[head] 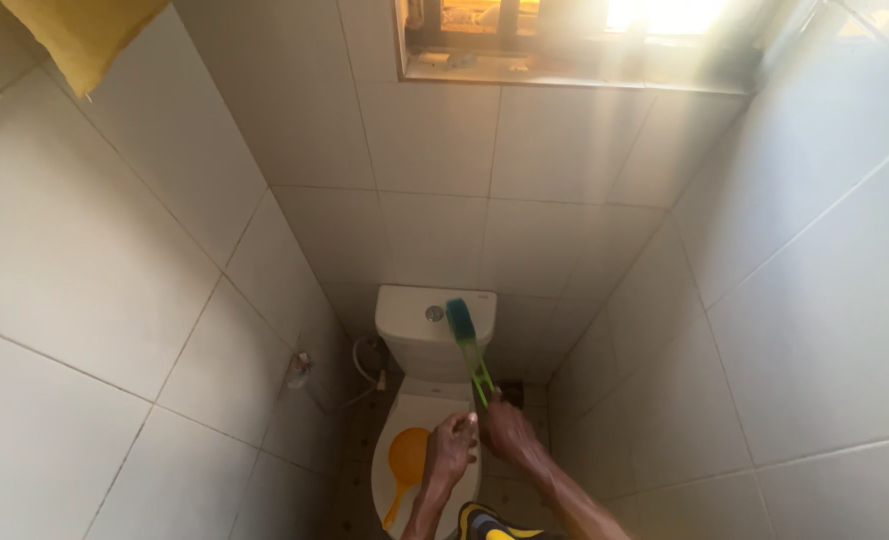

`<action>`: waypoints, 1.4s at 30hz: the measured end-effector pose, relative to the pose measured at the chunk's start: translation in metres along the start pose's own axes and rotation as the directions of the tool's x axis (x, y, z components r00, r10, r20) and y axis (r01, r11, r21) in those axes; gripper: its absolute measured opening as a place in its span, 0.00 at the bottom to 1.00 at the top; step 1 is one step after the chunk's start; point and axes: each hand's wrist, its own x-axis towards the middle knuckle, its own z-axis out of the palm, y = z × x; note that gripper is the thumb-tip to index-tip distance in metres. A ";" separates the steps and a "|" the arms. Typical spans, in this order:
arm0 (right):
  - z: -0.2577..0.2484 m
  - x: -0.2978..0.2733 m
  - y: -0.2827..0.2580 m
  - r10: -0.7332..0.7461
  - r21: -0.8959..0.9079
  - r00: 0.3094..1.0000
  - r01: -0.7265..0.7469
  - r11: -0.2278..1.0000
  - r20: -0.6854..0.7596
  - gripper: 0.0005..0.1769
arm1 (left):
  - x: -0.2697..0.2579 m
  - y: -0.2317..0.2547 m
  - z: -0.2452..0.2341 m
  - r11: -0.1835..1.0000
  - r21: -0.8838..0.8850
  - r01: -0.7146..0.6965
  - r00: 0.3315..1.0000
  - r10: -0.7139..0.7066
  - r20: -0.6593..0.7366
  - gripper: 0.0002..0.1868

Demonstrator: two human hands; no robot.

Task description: Scrubbing the inside of a toilet bowl using a toilet brush and water.

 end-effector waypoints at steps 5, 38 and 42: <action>-0.014 0.043 -0.007 0.020 0.096 1.000 -0.021 0.995 0.008 0.22 | 0.001 0.008 0.006 0.982 0.063 -0.180 0.984 0.180 0.009 0.36; 0.000 0.038 0.014 0.019 -0.071 0.994 -0.012 0.997 0.107 0.16 | 0.005 0.000 0.004 0.985 0.054 -0.164 0.986 0.164 0.008 0.37; -0.022 0.044 0.000 0.177 0.258 0.984 -0.166 0.952 -0.017 0.18 | 0.026 -0.031 0.014 0.865 0.193 -0.463 0.881 0.473 -0.005 0.39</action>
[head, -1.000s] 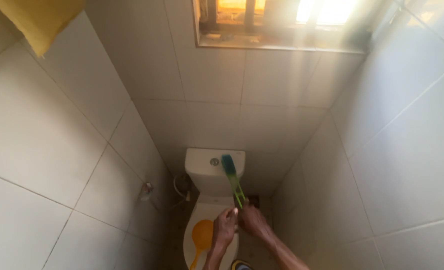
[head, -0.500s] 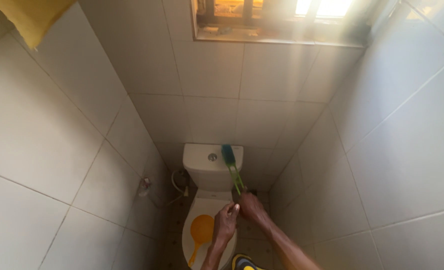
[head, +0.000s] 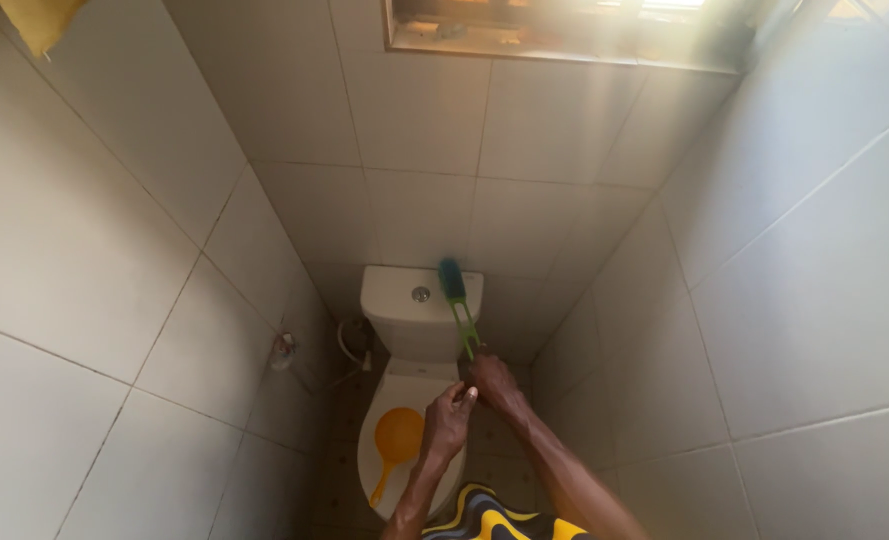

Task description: Scrubbing the inside of a toilet bowl using a toilet brush and water.

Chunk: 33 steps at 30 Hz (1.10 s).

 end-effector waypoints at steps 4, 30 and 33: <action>0.012 -0.014 0.028 -0.044 -0.154 0.989 0.066 0.986 0.143 0.21 | -0.007 0.032 -0.014 0.998 0.040 -0.052 0.998 0.054 -0.028 0.38; -0.011 -0.023 0.001 0.119 -0.255 0.985 -0.084 0.963 0.124 0.44 | -0.003 -0.014 -0.002 0.998 0.048 0.044 0.999 -0.044 0.008 0.34; 0.006 0.007 0.028 0.128 -0.184 0.987 -0.108 0.977 0.099 0.36 | -0.011 0.031 -0.004 0.987 0.056 0.154 0.985 -0.158 0.074 0.36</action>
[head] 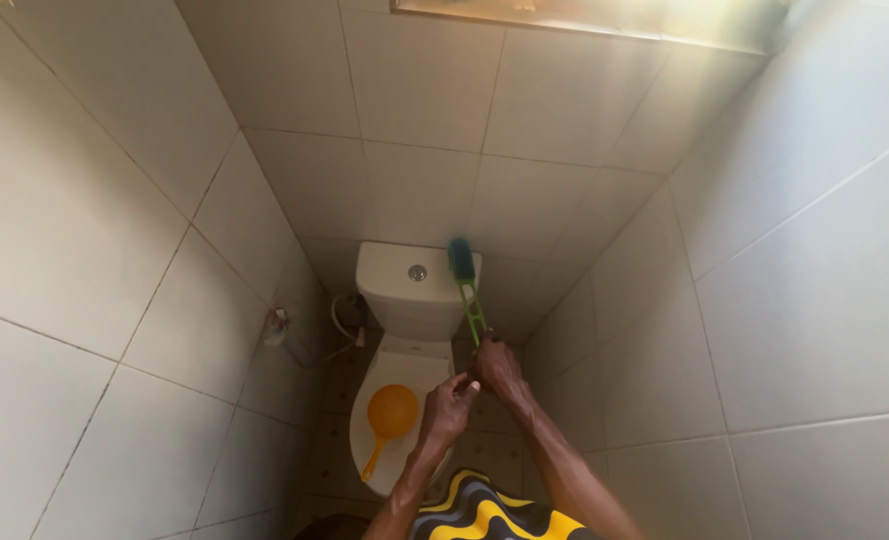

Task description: Scrubbing the inside of a toilet bowl using a toilet brush and water.

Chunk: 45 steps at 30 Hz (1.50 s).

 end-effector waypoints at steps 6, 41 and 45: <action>-0.001 -0.054 0.003 0.022 0.061 1.000 -0.023 0.998 0.012 0.41 | -0.006 -0.004 -0.011 0.997 -0.055 -0.047 0.999 0.046 -0.018 0.36; 0.020 -0.047 0.021 0.044 0.207 0.997 -0.055 0.977 0.058 0.33 | -0.005 0.018 -0.011 0.987 -0.104 0.124 0.990 -0.117 0.074 0.40; 0.019 -0.021 0.016 0.017 -0.042 0.999 -0.015 0.999 0.046 0.42 | -0.005 -0.011 0.001 0.994 -0.108 0.032 0.999 -0.028 0.036 0.40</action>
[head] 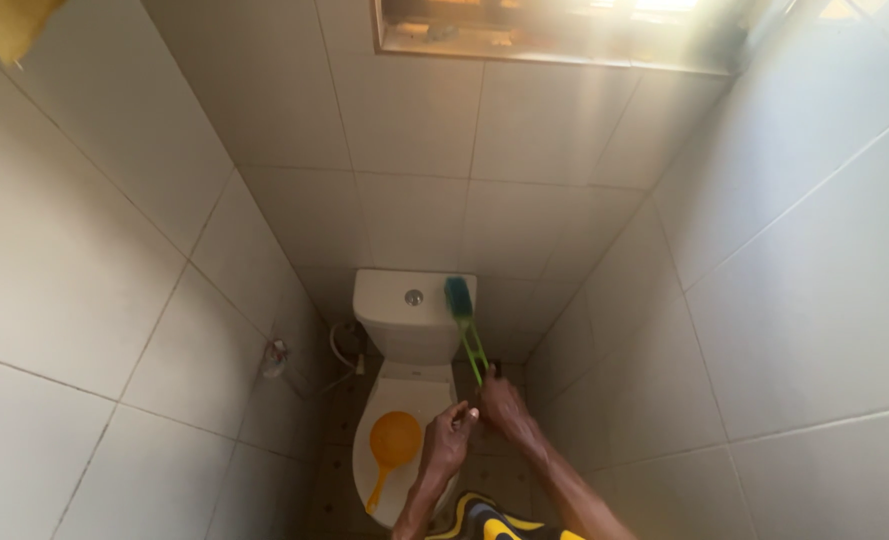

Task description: Scrubbing the inside of a toilet bowl using a toilet brush and water.

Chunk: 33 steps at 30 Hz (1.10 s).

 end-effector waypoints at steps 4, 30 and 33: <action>-0.010 0.022 0.002 -0.052 -0.019 0.998 0.051 0.999 -0.046 0.42 | -0.003 0.014 0.001 0.996 0.089 -0.010 1.000 0.009 0.017 0.40; -0.008 -0.042 -0.018 -0.124 0.064 0.991 0.128 0.990 -0.056 0.42 | -0.009 0.027 -0.022 0.985 -0.154 0.078 0.997 -0.076 0.014 0.41; -0.026 -0.032 -0.032 -0.087 0.053 0.995 0.090 0.995 -0.046 0.40 | -0.012 0.030 -0.022 0.987 -0.107 0.124 0.992 -0.125 -0.004 0.41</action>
